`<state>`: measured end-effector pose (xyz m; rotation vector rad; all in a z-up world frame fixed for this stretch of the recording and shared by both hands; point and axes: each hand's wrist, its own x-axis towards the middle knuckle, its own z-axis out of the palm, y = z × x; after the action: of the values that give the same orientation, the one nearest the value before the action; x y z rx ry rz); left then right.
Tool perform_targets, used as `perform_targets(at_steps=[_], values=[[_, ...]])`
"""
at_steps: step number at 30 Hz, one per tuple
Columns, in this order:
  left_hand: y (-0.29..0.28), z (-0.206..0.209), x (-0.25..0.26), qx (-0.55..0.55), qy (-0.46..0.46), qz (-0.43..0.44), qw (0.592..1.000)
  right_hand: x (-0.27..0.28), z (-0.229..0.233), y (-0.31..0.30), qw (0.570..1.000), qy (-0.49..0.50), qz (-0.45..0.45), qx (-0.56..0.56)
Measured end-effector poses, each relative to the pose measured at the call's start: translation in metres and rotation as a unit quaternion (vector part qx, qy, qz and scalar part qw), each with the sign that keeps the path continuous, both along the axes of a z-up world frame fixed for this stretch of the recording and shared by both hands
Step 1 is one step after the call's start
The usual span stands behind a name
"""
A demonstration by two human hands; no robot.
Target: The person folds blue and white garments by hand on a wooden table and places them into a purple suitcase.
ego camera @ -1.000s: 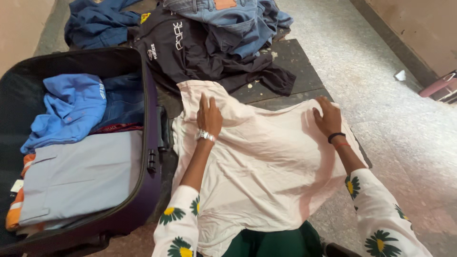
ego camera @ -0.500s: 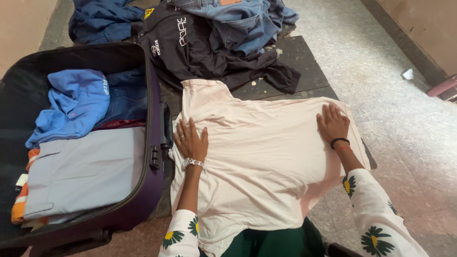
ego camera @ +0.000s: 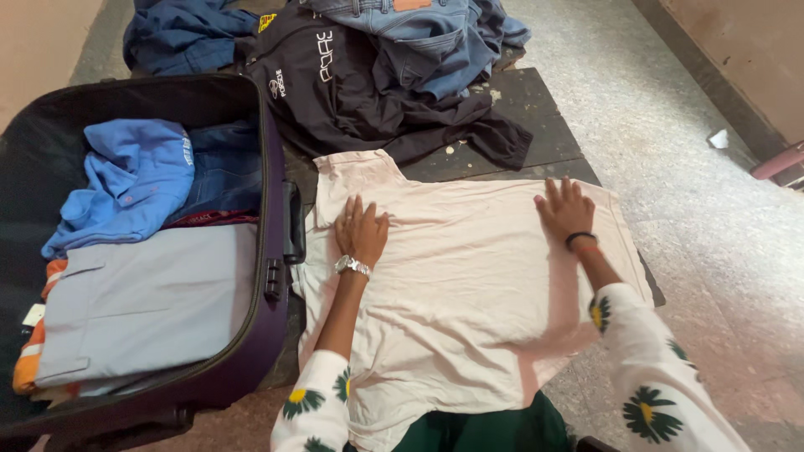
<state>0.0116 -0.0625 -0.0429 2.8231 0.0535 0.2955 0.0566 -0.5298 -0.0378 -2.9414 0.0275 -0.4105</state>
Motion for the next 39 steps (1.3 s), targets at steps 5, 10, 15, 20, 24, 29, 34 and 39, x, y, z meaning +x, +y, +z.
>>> perform_targets(at_steps=[5,10,15,20,24,29,34,39], values=[[0.018,0.003,0.007,-0.005,-0.053,0.01,0.999,-0.007,0.002,0.009,0.998,0.062,-0.016,-0.021],[0.023,0.008,0.015,0.008,-0.067,0.021,0.997,0.013,0.008,0.011,0.996,0.089,-0.026,-0.014],[0.025,0.007,0.021,0.022,-0.085,0.027,0.996,0.027,0.005,0.012,0.995,0.099,-0.026,0.001],[0.027,0.013,0.024,0.015,-0.086,0.028,0.996,0.044,0.006,0.01,0.995,0.096,-0.02,0.002],[0.027,0.016,0.032,0.014,-0.088,0.027,0.996,0.056,0.003,0.01,0.995,0.094,-0.015,0.005],[0.028,0.015,0.034,0.015,-0.086,0.026,0.996,0.069,0.0,0.009,0.996,0.086,-0.006,0.008],[0.028,0.011,0.037,0.009,-0.085,0.031,0.996,0.078,-0.002,0.008,0.996,0.084,-0.004,-0.005],[0.027,0.006,0.045,0.025,-0.093,0.036,0.995,0.083,-0.003,0.007,0.997,0.081,-0.003,0.0]])
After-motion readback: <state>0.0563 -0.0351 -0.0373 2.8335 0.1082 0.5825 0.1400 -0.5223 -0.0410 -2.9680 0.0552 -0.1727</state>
